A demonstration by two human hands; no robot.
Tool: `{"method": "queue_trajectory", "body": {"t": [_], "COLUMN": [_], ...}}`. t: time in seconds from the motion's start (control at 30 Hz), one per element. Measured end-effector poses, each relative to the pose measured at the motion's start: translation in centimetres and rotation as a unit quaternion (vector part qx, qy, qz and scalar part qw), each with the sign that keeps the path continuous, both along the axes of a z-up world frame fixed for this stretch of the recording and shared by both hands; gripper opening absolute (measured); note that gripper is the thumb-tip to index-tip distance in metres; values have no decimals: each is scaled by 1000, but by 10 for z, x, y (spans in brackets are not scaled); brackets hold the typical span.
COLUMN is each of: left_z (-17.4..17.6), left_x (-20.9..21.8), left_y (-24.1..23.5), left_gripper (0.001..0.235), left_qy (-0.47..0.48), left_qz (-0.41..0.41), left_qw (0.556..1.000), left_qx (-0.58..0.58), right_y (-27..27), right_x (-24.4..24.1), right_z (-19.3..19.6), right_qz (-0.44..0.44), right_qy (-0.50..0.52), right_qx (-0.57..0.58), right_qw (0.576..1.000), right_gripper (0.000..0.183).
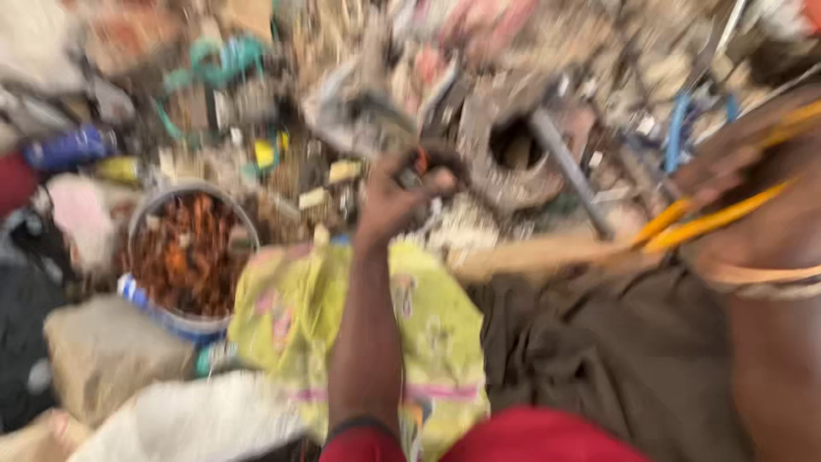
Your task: The person strips insulation from small copper wires using pliers and a hammer. They repeatedly cut the wire ends, pull out the copper strands, and place the stripped pieces into a nearby bowl. The person also uses a hammer to crush or flatten the wire ends during the process.
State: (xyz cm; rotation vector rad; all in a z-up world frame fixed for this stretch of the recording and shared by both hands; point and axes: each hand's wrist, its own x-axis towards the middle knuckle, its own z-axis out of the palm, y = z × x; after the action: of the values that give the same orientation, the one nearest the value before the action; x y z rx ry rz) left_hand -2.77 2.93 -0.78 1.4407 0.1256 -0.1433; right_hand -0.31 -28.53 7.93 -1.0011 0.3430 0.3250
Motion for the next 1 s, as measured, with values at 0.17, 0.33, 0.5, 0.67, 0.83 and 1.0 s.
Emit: {"method": "queue_trajectory", "body": {"t": [0.17, 0.33, 0.5, 0.67, 0.83, 1.0], "left_z": [-10, 34, 74, 90, 108, 122], "left_x": [11, 6, 0, -12, -28, -43], "left_y": [-53, -67, -87, -103, -105, -106], "left_gripper": [29, 27, 24, 27, 25, 14], "left_qy": [-48, -145, -129, -174, -192, -195], "left_qz": [49, 66, 74, 120, 151, 148], "left_qw": [991, 987, 983, 960, 941, 935], "left_qx": [-117, -4, 110, 182, 234, 258], "right_y": [6, 14, 24, 18, 17, 16], "right_x": [-7, -20, -23, -32, -40, -44], "right_z": [-30, -46, -26, -31, -24, -10], "right_qz": [143, 233, 243, 274, 299, 313], "right_qy": [49, -2, -62, -88, -153, -193], "right_qx": [-62, -289, -242, -320, -346, -343], "right_qw": [987, 929, 937, 903, 876, 865], "right_gripper": [33, 44, 43, 45, 46, 42]}}
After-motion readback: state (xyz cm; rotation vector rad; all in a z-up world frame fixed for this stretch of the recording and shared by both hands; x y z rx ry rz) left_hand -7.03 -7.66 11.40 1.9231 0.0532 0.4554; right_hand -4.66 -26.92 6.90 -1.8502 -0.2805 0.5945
